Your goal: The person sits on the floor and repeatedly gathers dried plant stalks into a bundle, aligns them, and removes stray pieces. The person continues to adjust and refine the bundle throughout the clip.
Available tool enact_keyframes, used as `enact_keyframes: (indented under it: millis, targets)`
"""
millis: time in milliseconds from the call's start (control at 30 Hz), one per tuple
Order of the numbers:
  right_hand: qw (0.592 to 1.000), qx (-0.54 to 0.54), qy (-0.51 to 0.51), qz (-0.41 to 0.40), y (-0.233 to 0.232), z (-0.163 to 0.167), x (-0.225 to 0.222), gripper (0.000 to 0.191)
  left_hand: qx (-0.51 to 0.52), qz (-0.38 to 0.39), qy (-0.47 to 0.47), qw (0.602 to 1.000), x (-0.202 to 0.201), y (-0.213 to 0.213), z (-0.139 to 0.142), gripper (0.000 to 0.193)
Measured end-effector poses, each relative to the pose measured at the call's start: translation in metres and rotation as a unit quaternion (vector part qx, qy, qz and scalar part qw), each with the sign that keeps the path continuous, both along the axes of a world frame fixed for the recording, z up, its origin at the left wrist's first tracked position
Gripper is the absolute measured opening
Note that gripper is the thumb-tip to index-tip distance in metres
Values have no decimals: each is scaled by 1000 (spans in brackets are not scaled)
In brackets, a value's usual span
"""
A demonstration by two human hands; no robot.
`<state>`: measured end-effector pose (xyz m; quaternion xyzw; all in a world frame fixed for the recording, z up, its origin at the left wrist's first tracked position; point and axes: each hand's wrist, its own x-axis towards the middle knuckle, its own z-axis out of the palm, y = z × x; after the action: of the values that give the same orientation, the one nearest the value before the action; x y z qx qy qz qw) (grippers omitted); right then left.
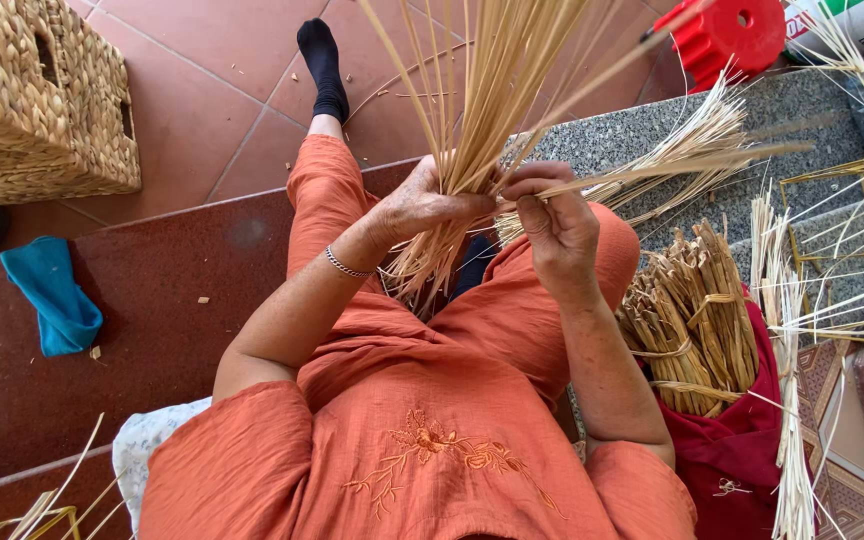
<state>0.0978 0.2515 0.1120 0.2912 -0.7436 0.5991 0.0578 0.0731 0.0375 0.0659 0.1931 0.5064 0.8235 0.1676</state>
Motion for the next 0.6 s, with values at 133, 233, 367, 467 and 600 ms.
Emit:
enact_keyframes:
  millis: [133,233,367,467,600]
  targets:
    - [999,-33,-11,4,-4,3,2,11,-13,5,6,1000,2,0,7,26]
    - [1000,11,-1,6,-2,2,2,12,-15,1,-18,1000,2,1,7,28]
    - [999,-11,-24,-32,4,1,1,12,-16,-3,-20,1000,-3,1,4,28]
    - [998,-15,-2,-57,8,4,1,12,-43,13,-18,999,-4,1,1,29]
    - [999,-27,-19,-20,6,10,1,9,-19,-13,0,1000,-4,1,1,28]
